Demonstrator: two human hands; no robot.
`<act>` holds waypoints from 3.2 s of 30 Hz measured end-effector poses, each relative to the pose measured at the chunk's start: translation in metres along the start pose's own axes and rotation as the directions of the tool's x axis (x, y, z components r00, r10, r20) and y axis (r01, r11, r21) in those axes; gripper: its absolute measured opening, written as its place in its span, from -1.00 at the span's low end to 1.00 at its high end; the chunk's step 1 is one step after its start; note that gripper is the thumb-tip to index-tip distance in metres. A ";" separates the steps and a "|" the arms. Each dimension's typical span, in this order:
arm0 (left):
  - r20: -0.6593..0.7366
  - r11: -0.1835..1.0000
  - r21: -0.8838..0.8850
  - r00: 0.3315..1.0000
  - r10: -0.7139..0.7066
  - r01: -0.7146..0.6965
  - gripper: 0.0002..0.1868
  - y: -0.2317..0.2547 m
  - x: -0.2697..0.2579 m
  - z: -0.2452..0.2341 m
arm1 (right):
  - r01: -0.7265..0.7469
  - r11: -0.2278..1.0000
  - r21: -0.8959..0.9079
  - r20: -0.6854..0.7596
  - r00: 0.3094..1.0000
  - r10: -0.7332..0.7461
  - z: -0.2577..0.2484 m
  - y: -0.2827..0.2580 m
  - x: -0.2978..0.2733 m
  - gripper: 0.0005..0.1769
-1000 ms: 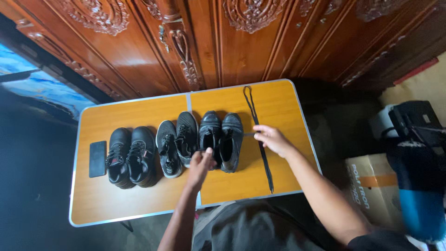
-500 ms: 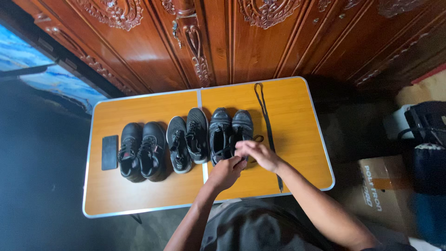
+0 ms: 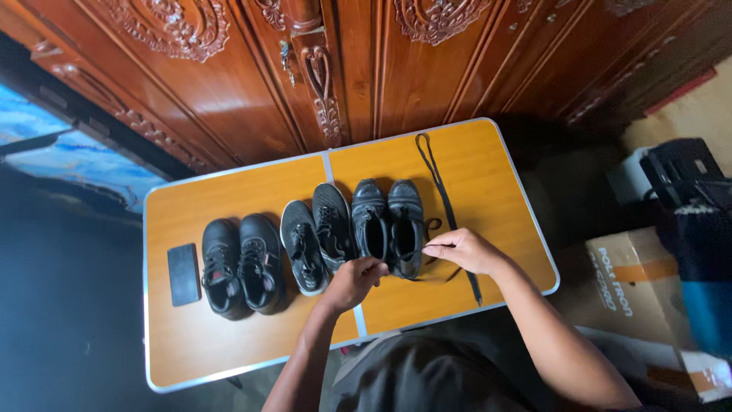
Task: The person removes laces from three pairs of black shoes on a table and then re-laces each shoe with the appropriate laces. The person threads the laces through the eyelets and ties them, handling each shoe one at a time.
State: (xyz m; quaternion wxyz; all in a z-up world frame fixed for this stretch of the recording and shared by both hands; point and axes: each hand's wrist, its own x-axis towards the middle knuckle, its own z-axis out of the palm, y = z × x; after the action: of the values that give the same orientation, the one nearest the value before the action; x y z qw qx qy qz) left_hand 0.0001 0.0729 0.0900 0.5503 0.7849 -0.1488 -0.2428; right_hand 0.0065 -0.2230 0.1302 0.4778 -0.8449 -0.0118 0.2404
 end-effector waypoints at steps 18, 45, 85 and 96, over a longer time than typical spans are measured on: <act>0.085 0.975 0.084 0.976 0.200 -0.207 -0.74 0.007 0.001 -0.052 | -0.050 0.979 0.196 0.187 0.982 0.013 0.089 -0.031 0.031 -0.70; -0.424 0.863 0.137 0.816 -0.392 0.486 -0.38 -0.119 0.139 0.016 | 0.267 0.692 -0.671 -0.461 0.581 -0.671 -0.120 -0.098 0.166 -0.93; 0.121 0.375 0.927 0.948 -0.295 -0.001 -0.64 -0.006 0.177 0.043 | -0.236 0.953 0.189 -0.049 0.967 0.250 -0.054 0.023 0.143 -0.76; -0.064 0.954 -0.136 0.963 0.261 -0.268 -0.77 0.036 0.240 0.035 | 0.092 0.902 0.423 -0.500 0.854 0.147 -0.094 0.050 0.149 -0.80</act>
State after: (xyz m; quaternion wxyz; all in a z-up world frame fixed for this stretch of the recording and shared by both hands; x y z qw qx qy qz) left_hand 0.1833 -0.0873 0.0623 0.6359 0.7217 -0.2222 -0.1591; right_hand 0.1672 -0.2880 0.0710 0.6343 -0.7509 0.1836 0.0066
